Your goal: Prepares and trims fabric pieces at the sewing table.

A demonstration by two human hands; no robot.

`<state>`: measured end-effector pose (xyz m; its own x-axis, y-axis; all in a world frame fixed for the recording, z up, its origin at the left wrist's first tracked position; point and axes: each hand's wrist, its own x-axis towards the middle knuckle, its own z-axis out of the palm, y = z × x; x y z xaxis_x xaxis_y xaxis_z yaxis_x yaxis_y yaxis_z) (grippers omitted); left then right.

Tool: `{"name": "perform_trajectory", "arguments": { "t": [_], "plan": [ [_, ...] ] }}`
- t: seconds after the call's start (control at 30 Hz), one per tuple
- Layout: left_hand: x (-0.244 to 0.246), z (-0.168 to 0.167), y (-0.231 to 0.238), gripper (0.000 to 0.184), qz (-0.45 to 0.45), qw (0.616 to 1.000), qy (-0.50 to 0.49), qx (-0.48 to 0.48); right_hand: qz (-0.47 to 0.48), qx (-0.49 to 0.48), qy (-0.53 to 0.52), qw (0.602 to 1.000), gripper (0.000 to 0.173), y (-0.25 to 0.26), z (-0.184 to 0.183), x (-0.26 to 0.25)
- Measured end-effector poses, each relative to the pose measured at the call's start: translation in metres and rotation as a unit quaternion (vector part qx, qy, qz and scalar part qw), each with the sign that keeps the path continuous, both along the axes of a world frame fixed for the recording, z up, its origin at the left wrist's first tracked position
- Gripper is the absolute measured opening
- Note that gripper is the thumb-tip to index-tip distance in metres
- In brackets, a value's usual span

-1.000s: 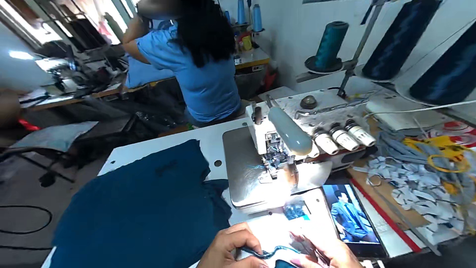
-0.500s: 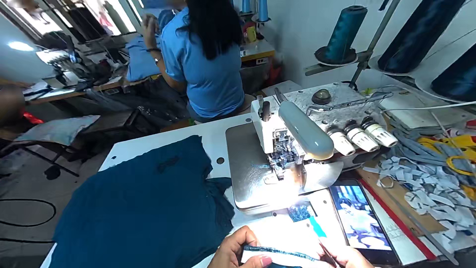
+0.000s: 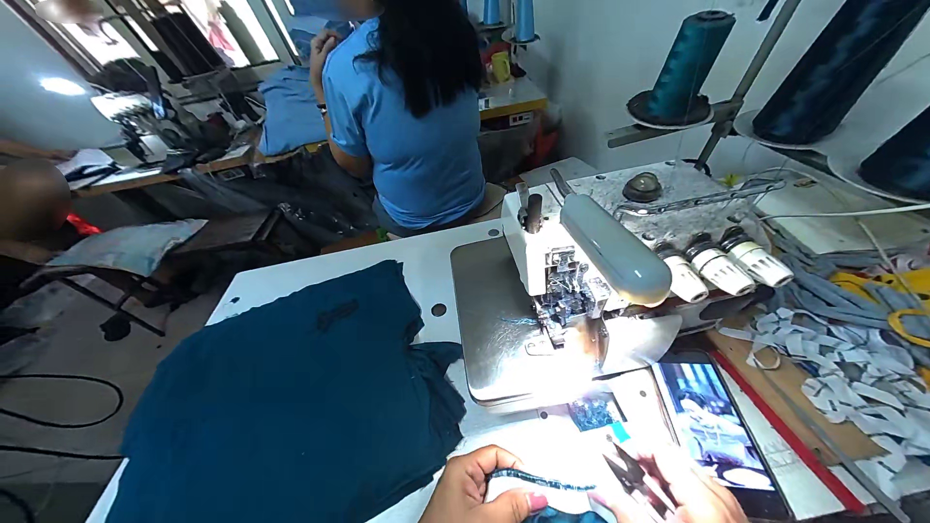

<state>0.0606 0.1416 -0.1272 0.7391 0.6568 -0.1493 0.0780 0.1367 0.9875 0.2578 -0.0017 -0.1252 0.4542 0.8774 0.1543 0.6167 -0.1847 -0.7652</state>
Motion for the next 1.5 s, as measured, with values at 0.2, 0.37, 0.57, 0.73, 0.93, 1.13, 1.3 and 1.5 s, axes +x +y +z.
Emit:
{"name": "perform_trajectory", "arguments": {
  "t": [0.2,0.37,0.57,0.73,0.93,1.13,1.3,1.5],
  "plan": [
    [0.012,0.009,-0.002,0.012,0.026,0.998,0.052,0.003,0.034,0.122,0.075,0.989,0.029,0.006,0.006,-0.013],
    [0.005,-0.019,0.003,0.008,0.018,0.997,0.005,0.081,0.116,0.065,-0.004,0.991,0.030,0.010,-0.012,-0.027],
    [0.006,-0.002,0.006,0.006,-0.012,0.996,0.057,0.061,0.075,0.049,-0.003,0.996,0.034,0.012,-0.025,-0.033],
    [0.002,-0.010,0.011,0.006,-0.040,0.996,0.082,0.009,0.110,0.035,-0.061,0.991,0.028,0.003,-0.027,-0.024],
    [-0.001,-0.009,0.019,0.012,-0.069,0.993,0.087,-0.038,0.118,0.034,-0.073,0.990,0.027,0.002,-0.029,-0.024],
    [0.001,-0.010,0.019,0.009,-0.067,0.993,0.085,-0.049,0.129,0.046,-0.085,0.987,0.024,0.001,-0.028,-0.022],
    [0.004,0.003,0.018,0.011,-0.064,0.989,0.117,-0.062,0.128,0.038,-0.101,0.986,0.025,0.004,-0.023,-0.024],
    [0.000,-0.013,0.019,0.009,-0.072,0.993,0.082,-0.039,0.143,0.047,-0.103,0.983,0.024,0.004,-0.024,-0.023]
  ]
}}
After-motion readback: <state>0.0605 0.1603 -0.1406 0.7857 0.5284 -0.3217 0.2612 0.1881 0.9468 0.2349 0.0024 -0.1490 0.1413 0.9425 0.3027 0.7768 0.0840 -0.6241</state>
